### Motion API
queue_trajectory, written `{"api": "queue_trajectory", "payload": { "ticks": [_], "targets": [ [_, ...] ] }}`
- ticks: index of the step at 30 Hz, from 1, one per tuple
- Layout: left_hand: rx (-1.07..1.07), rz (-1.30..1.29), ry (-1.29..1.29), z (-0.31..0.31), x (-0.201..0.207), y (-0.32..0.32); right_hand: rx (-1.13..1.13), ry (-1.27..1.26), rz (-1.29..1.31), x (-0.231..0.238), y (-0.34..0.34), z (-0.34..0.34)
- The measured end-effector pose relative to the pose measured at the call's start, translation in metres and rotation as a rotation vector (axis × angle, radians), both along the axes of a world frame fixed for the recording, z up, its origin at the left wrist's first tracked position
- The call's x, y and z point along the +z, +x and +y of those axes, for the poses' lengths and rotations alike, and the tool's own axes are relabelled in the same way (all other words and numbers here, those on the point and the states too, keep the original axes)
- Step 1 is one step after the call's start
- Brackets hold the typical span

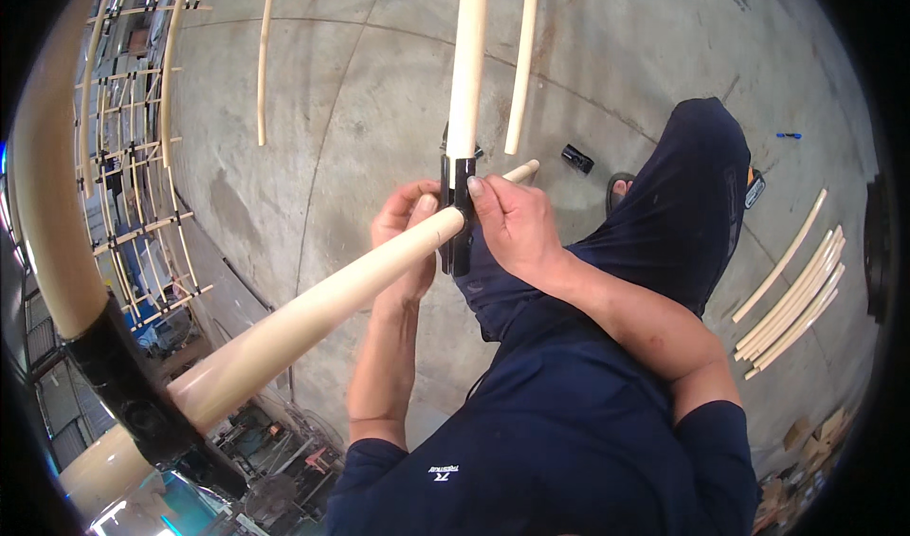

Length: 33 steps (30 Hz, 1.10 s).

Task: The person connects wooden poles using plastic joints, securing them with an electric drill, and picks up additional joints from the floor.

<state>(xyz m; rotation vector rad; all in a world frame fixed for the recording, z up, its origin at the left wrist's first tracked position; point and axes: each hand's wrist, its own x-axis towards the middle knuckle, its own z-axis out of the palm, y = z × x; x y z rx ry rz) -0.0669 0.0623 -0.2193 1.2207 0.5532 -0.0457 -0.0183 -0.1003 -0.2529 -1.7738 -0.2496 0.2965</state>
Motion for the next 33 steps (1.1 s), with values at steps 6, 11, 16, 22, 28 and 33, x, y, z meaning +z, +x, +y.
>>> {"api": "queue_trajectory", "payload": {
  "ticks": [6,11,16,22,28,33],
  "targets": [
    [-0.079,-0.133,0.011,-0.025,0.021,-0.022,-0.039,0.305,0.251,0.016,0.005,-0.011],
    [-0.169,-0.085,0.169,-0.027,0.024,-0.025,0.006,0.379,0.159,0.013,0.003,-0.019],
    [-0.083,-0.014,0.293,-0.045,0.032,-0.018,0.016,0.362,0.114,0.010,0.005,-0.019],
    [0.014,-0.051,0.241,-0.054,0.023,-0.018,0.035,0.277,-0.215,0.001,0.015,-0.023],
    [0.047,-0.034,0.417,-0.065,0.023,-0.016,0.085,0.223,-0.250,0.000,0.020,-0.020],
    [0.076,-0.008,0.408,-0.068,0.024,-0.016,0.180,0.138,-0.024,-0.003,0.019,-0.024]
  ]
}}
